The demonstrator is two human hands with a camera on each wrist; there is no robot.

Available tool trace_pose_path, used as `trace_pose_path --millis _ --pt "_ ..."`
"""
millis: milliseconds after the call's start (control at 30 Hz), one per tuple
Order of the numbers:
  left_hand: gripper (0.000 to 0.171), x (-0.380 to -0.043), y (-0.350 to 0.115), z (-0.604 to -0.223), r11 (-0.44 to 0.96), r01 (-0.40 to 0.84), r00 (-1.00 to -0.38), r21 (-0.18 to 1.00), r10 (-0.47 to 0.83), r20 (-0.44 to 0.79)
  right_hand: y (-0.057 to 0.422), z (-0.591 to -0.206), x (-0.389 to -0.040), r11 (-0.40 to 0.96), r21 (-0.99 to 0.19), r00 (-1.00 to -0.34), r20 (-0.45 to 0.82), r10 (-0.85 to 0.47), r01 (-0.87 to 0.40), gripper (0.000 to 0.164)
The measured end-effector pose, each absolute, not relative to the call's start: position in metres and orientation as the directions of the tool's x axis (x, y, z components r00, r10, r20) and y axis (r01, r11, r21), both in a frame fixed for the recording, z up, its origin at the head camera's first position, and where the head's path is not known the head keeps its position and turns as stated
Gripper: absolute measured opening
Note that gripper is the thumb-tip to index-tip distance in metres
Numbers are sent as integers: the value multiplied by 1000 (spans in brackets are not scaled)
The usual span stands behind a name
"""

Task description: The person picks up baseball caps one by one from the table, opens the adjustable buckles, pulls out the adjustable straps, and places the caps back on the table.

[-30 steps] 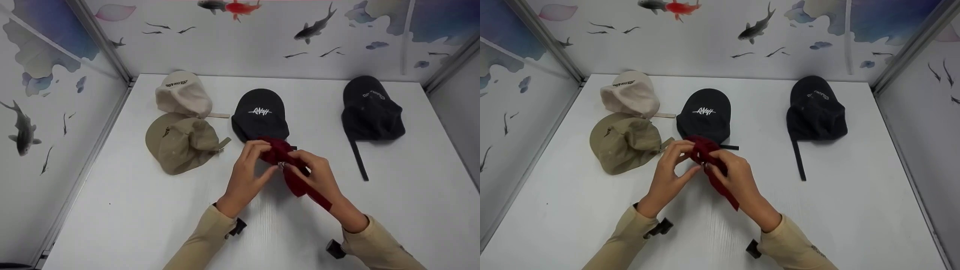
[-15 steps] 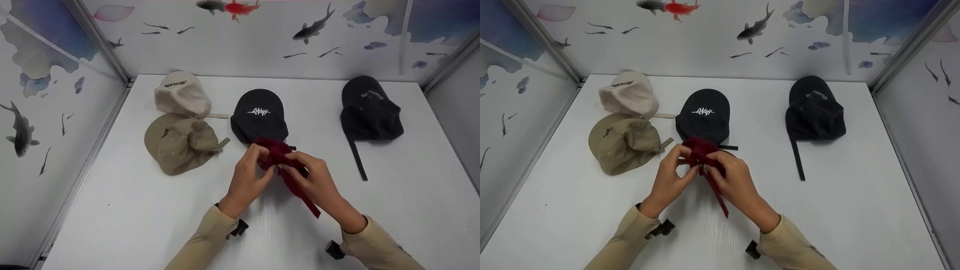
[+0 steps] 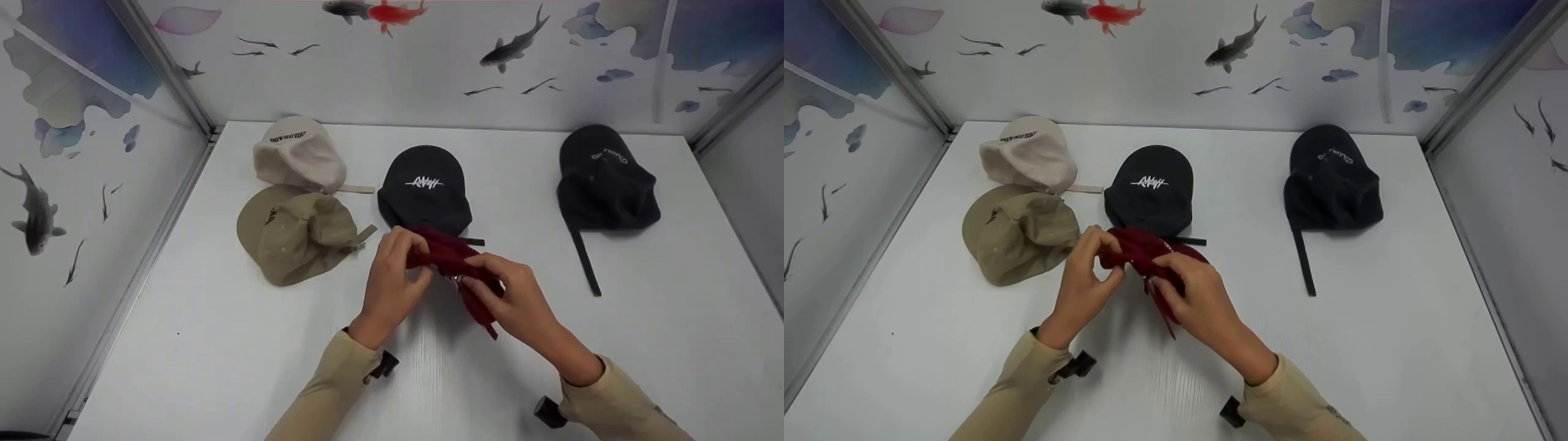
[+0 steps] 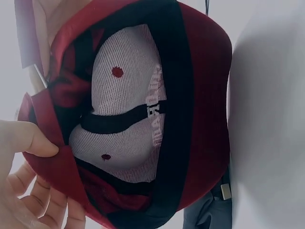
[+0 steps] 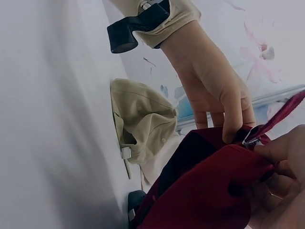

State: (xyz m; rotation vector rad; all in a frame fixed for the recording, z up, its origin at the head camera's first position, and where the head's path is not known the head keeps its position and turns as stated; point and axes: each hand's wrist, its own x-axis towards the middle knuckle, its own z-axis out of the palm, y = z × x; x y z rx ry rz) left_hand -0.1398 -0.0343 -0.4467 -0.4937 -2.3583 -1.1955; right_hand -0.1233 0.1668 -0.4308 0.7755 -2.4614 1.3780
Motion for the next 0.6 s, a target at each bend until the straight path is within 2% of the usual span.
trace_pose_path --millis 167,333,467,600 --pt "24 -140 -35 -448 562 489 -844 667 113 524 167 -431 -123 425 -724 -837 426 -342 -543 22" --pt "31 -138 -36 -451 535 534 -829 655 180 529 168 -432 -123 410 -739 -842 426 -331 -535 22" --pt "37 -136 -35 -453 526 588 -793 614 227 566 169 -432 -123 406 -748 -849 422 -319 -525 21" --pt "29 -134 -33 -453 533 652 -731 539 251 635 169 -431 -123 401 -759 -855 414 -311 -513 20"
